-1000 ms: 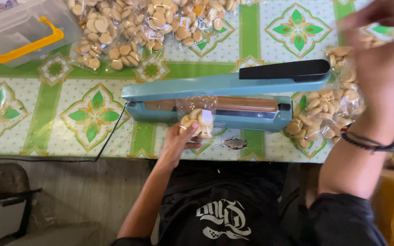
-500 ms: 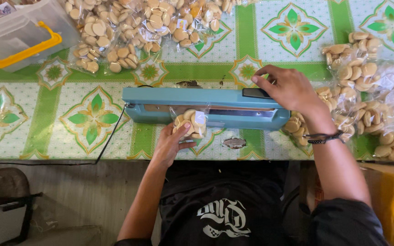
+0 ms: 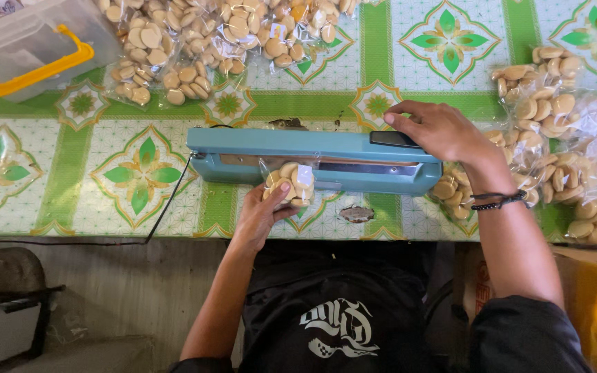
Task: The person repeatedly places small round cookies into clear plastic bags, seals each bag using a handheld impulse sealer, and sets the sealed packages aside on the table. The process is repeated continuously with multiple bags and cookies.
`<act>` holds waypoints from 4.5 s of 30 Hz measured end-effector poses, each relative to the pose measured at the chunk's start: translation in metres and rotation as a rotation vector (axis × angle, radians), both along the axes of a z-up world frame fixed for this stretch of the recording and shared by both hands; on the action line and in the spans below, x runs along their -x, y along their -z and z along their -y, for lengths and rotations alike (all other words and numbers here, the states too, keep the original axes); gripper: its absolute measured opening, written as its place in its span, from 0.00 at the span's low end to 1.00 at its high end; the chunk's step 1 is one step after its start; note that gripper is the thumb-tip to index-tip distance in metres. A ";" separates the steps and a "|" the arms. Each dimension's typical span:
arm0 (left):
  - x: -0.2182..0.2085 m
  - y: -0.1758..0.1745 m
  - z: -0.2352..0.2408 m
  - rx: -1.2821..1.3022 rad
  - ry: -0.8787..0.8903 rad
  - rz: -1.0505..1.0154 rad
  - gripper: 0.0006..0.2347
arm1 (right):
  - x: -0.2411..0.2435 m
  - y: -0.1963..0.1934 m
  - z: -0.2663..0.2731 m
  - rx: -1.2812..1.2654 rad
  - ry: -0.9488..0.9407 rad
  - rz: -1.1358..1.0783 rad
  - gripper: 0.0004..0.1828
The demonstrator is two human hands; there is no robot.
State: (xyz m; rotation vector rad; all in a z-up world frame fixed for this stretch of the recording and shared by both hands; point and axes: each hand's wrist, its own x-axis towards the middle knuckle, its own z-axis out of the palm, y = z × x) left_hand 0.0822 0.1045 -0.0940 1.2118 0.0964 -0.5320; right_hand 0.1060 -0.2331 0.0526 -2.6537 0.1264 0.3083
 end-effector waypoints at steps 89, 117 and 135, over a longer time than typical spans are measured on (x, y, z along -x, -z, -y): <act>0.054 -0.065 0.059 -0.068 0.224 0.631 0.23 | 0.148 -0.067 0.039 0.352 0.103 0.848 0.09; 0.033 -0.010 0.058 0.092 0.147 -0.022 0.17 | -0.055 0.042 -0.027 -0.096 -0.602 0.563 0.25; 0.002 -0.041 0.009 -0.056 0.234 -0.022 0.18 | 0.003 -0.001 -0.004 -0.112 -0.158 0.417 0.17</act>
